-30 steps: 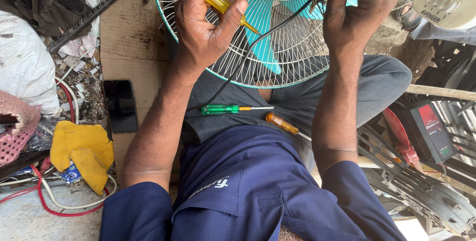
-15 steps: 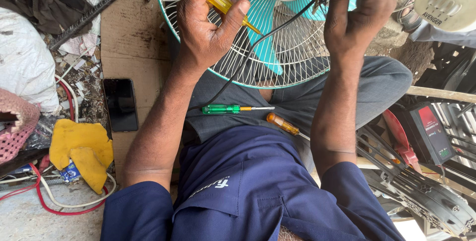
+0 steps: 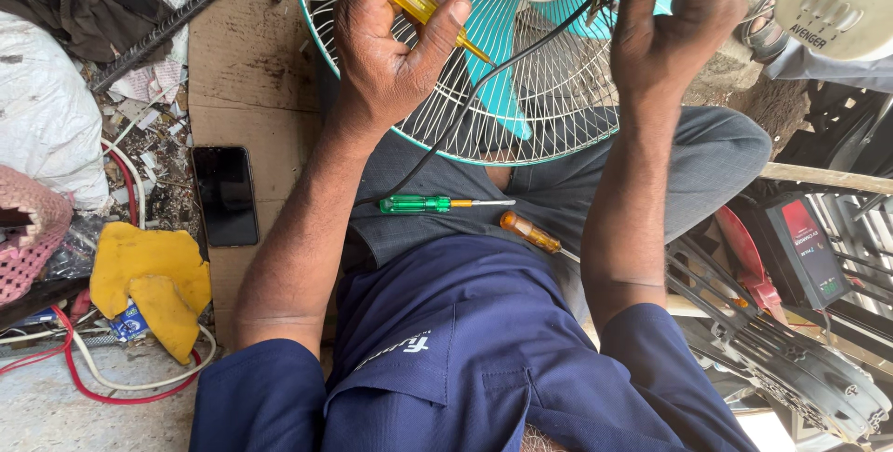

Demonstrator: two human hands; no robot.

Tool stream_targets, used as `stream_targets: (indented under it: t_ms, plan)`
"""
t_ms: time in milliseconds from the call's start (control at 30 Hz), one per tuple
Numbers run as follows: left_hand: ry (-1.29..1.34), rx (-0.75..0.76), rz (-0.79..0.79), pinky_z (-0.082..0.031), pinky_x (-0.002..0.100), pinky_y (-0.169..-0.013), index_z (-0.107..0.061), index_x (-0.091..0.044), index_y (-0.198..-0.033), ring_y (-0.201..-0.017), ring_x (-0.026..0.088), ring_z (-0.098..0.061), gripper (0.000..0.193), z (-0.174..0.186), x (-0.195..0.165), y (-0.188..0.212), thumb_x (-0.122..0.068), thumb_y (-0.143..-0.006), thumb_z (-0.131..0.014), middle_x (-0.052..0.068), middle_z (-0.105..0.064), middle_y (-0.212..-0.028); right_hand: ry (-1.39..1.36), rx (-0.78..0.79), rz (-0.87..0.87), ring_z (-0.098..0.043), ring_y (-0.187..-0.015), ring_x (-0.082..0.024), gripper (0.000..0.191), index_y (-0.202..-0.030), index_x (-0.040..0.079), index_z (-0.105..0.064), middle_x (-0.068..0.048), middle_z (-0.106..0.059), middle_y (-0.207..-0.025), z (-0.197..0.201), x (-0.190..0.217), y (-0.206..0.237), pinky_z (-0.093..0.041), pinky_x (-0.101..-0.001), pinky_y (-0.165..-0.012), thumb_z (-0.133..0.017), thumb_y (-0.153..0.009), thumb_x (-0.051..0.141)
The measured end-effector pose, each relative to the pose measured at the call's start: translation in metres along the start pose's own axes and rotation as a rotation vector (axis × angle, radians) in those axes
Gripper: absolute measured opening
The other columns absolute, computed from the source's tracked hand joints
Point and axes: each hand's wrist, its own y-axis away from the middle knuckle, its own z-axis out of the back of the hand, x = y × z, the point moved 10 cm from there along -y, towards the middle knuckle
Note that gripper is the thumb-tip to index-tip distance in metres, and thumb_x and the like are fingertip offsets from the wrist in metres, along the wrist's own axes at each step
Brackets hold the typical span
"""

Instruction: The person repairs a standing fan by removing the front grill, using a screwdriver and hammer to adjust the motor housing, and reconnecting wires. The person then reattaches the grill and secures it.

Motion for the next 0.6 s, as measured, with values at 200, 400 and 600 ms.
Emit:
stream_targets:
  t_ms: [200,400,600]
  plan:
    - [0.008,0.008,0.005,-0.060,0.022,-0.074,-0.052,-0.011,-0.136,-0.081,0.008,-0.070,0.033,0.000,0.000,0.000,-0.021,-0.113,-0.074,0.002,-0.066,-0.092,0.128,-0.022,0.008,-0.065,-0.087,-0.020,0.003,-0.110,-0.002,-0.067,-0.013,-0.067,-0.095,-0.001,0.005,0.006,-0.050,-0.0293,-0.081,-0.068,-0.107,-0.003]
    - [0.000,0.005,0.018,-0.059,0.022,-0.073,-0.052,-0.011,-0.136,-0.081,0.008,-0.068,0.034,0.000,0.000,0.002,-0.021,-0.113,-0.074,0.003,-0.064,-0.092,-0.137,0.014,-0.038,-0.070,-0.097,-0.018,0.008,-0.117,-0.003,-0.066,-0.010,-0.069,-0.106,-0.001,-0.010,0.003,-0.057,-0.0291,-0.085,-0.070,-0.111,-0.002]
    - [-0.008,0.001,0.011,-0.059,0.022,-0.074,-0.052,-0.011,-0.136,-0.081,0.008,-0.067,0.034,0.001,-0.001,0.000,-0.023,-0.113,-0.073,0.003,-0.063,-0.092,-0.040,-0.022,-0.139,-0.066,-0.097,-0.017,0.008,-0.116,-0.001,-0.070,-0.012,-0.071,-0.103,-0.002,-0.017,0.011,-0.052,-0.0284,-0.087,-0.070,-0.108,-0.001]
